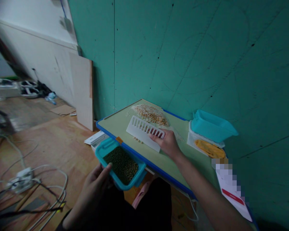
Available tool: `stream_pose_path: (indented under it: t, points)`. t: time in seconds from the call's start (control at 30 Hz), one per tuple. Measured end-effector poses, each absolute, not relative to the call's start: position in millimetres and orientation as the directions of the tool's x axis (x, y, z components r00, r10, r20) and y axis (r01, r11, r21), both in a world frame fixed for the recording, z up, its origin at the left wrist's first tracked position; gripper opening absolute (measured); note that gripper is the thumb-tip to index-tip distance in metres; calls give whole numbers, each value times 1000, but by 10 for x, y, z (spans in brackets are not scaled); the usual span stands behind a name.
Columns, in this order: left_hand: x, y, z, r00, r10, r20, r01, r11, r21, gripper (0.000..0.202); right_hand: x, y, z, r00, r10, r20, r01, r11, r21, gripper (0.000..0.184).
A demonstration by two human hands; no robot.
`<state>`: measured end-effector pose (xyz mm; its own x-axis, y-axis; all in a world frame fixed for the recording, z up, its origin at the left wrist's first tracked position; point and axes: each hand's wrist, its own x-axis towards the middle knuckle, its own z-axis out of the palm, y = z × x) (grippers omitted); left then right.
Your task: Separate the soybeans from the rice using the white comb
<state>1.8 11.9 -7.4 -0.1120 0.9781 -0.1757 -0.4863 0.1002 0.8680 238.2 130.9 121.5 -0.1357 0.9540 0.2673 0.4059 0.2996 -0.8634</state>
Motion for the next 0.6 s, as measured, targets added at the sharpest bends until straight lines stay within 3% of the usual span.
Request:
stream_pose_path:
  t: [0.3, 0.6]
  points:
    - [27, 118, -29, -110, 972, -209, -501, 127, 856, 33, 2328, 1225, 1238, -179, 949, 259, 428, 313, -848, 35]
    - [58, 99, 131, -161, 955, -251, -498, 140, 856, 42, 2245, 1042, 1260, -198, 942, 270, 495, 334, -802, 30]
